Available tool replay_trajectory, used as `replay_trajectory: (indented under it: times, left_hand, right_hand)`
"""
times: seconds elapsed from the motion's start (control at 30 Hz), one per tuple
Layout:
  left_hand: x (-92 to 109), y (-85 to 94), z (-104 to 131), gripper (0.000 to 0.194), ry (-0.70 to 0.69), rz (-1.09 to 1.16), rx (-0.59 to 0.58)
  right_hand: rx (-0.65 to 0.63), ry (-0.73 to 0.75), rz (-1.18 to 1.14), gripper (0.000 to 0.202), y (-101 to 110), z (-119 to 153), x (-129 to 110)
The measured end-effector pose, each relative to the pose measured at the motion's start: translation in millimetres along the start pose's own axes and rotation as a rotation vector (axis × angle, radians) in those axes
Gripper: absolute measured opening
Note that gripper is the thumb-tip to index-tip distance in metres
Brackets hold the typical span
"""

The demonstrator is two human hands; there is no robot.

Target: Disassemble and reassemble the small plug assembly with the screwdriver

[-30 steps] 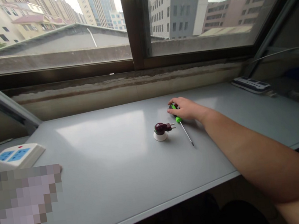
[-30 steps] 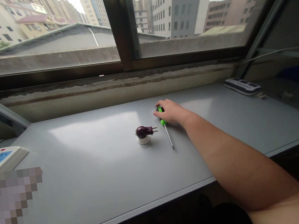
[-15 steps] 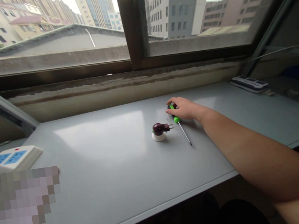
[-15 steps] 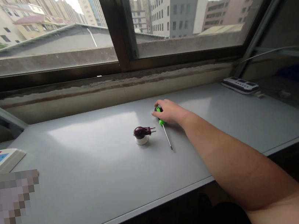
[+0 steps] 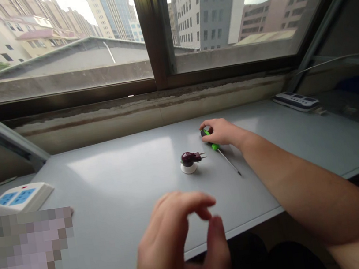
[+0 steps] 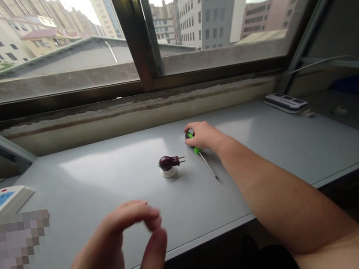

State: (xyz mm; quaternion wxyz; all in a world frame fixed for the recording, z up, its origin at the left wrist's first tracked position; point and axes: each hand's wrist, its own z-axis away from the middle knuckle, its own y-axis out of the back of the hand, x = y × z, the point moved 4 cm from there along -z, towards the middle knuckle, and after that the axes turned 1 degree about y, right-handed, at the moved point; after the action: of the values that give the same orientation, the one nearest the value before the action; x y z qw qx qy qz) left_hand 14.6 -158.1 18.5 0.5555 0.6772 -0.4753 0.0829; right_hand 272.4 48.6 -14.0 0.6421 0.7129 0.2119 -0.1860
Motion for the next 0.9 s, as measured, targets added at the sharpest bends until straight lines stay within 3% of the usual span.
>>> replay_trajectory:
  times: [0.07, 0.2, 0.3, 0.37, 0.47, 0.53, 0.63, 0.77, 0.9]
  left_hand:
    - [1.4, -0.3, -32.3, 0.026, 0.023, -0.117, 0.036]
    - [-13.6, -8.2, -89.1, 0.047, -0.011, -0.365, -0.056]
    - [-30.6, -17.1, -118.3, 0.055, -0.012, -0.442, -0.226]
    - [-41.0, -21.5, -130.5, 0.046, 0.043, -0.429, -0.324]
    - [-50.6, -21.9, -140.4, 0.026, 0.057, -0.362, -0.283]
    - [-57.7, -19.1, -142.1, 0.016, 0.102, -0.174, -0.169]
    - [-72.1, -17.1, -140.2, 0.020, 0.244, 0.192, -0.045]
    - [-80.1, -20.7, -140.1, 0.030, 0.250, 0.445, -0.066]
    - [-80.3, -23.1, -142.8, 0.034, 0.119, 0.434, -0.115]
  right_hand:
    - [0.030, -0.008, -0.038, 0.042, 1.4, -1.5, 1.9]
    - [0.077, -0.057, -0.175, 0.038, 0.6, -7.9, 9.0]
    - [0.119, -0.090, -0.277, 0.035, -0.2, -12.8, 15.3]
    - [0.157, -0.097, -0.321, 0.032, 0.2, -15.1, 19.0]
    - [0.209, -0.101, -0.390, 0.028, 0.6, -17.7, 23.1]
    - [0.246, -0.099, -0.457, 0.028, 0.6, -19.4, 25.1]
    - [0.308, -0.091, -0.589, 0.031, 1.1, -22.3, 27.3]
    - [0.376, -0.078, -0.767, 0.032, 3.7, -24.3, 28.3]
    - [0.419, -0.060, -0.926, 0.039, 11.4, -21.9, 23.4]
